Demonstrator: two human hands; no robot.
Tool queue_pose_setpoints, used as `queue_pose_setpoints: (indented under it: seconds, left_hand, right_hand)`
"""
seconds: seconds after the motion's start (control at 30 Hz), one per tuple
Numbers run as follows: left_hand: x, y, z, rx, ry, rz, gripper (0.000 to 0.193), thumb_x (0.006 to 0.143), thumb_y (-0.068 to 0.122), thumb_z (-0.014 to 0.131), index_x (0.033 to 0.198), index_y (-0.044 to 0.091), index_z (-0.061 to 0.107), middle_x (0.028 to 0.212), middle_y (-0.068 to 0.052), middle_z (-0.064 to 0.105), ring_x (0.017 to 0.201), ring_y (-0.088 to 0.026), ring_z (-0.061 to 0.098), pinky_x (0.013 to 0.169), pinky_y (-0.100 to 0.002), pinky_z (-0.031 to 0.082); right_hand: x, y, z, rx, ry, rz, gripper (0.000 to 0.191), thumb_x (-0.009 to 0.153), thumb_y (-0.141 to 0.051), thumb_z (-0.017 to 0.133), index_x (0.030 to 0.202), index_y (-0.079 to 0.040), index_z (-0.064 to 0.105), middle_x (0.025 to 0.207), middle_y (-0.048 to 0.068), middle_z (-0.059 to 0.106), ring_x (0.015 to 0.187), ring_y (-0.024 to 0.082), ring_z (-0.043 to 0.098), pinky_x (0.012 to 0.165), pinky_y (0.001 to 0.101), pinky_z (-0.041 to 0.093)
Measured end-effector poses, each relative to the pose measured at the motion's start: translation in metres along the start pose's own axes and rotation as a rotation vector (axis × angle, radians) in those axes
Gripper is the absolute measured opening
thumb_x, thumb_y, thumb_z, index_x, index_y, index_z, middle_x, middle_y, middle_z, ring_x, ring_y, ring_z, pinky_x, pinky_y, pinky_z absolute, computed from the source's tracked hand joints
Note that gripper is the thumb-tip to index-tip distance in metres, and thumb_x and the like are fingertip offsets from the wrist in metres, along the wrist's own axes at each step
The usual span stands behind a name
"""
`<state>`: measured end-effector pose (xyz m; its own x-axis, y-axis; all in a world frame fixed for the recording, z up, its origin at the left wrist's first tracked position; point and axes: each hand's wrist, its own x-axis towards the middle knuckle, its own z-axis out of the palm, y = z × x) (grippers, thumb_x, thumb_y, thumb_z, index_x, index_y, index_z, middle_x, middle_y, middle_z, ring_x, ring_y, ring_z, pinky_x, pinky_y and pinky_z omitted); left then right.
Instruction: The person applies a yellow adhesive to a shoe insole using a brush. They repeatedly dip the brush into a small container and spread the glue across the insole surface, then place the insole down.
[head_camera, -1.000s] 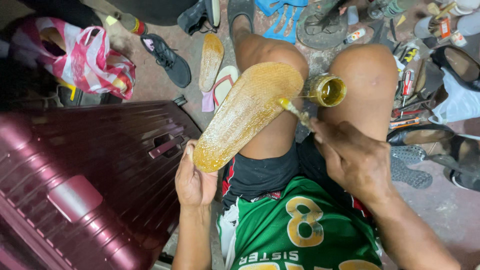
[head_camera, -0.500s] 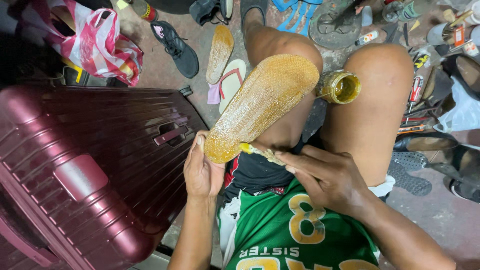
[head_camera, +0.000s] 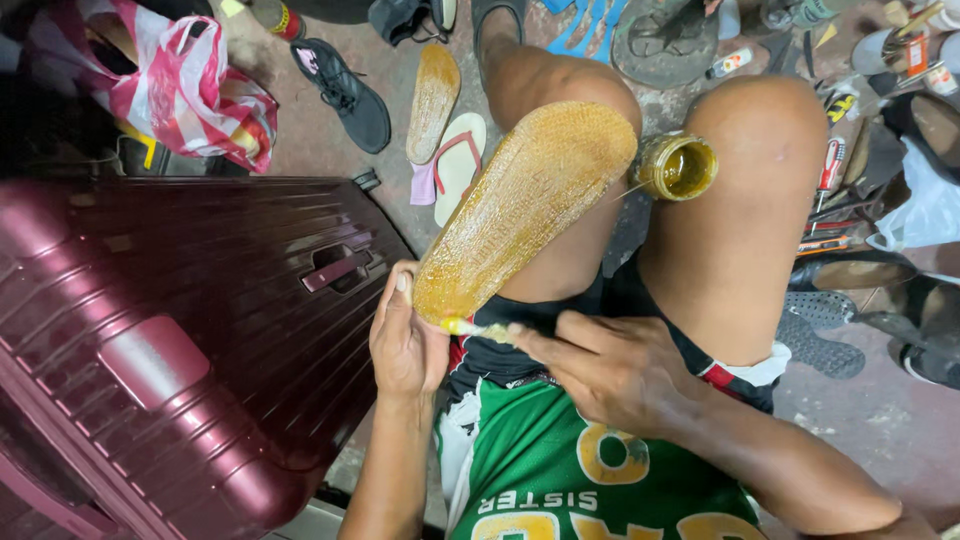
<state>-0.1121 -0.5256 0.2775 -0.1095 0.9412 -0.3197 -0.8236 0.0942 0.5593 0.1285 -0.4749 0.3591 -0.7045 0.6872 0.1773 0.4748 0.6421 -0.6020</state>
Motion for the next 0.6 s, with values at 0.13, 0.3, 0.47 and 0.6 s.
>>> queue_pose_setpoints:
  seconds: [0.13,0.3,0.47,0.6]
  left_hand:
    - [-0.002,-0.001,0.001,0.006,0.018,-0.005,0.026,0.114,0.025,0.045,0.118,0.0,0.053,0.117,-0.014,0.065,0.114,-0.023,0.064,0.106,-0.042,0.048]
    - [-0.002,-0.002,-0.001,0.006,0.002,0.015,0.025,0.114,0.025,0.046,0.118,0.0,0.053,0.116,-0.014,0.065,0.115,-0.023,0.063,0.109,-0.043,0.048]
    - [0.0,-0.007,-0.012,0.015,0.027,0.006,0.025,0.114,0.025,0.048,0.117,0.001,0.052,0.115,-0.014,0.064,0.113,-0.023,0.063,0.108,-0.042,0.048]
    - [-0.001,-0.005,-0.019,-0.018,0.018,-0.019,0.024,0.115,0.026,0.049,0.119,0.002,0.052,0.114,-0.015,0.063,0.109,-0.025,0.063,0.106,-0.045,0.048]
  right_hand:
    - [0.005,0.015,-0.014,0.105,0.176,0.135,0.036,0.089,-0.008,0.075,0.125,-0.012,0.07,0.084,0.003,0.06,0.065,0.017,0.061,0.057,0.033,0.052]
    - [0.015,0.022,-0.014,-0.096,0.233,0.149,0.037,0.091,-0.003,0.075,0.127,-0.011,0.072,0.076,0.003,0.058,0.059,0.02,0.058,0.055,0.0374,0.049]
    - [0.011,0.015,-0.02,0.073,-0.004,0.065,0.037,0.086,-0.008,0.075,0.123,-0.01,0.075,0.071,0.004,0.057,0.054,0.019,0.059,0.05,0.0338,0.048]
    - [0.004,0.022,-0.092,0.198,0.24,0.35,0.016,0.099,-0.014,0.068,0.113,-0.008,0.07,0.098,0.007,0.072,0.079,0.016,0.072,0.063,0.0252,0.053]
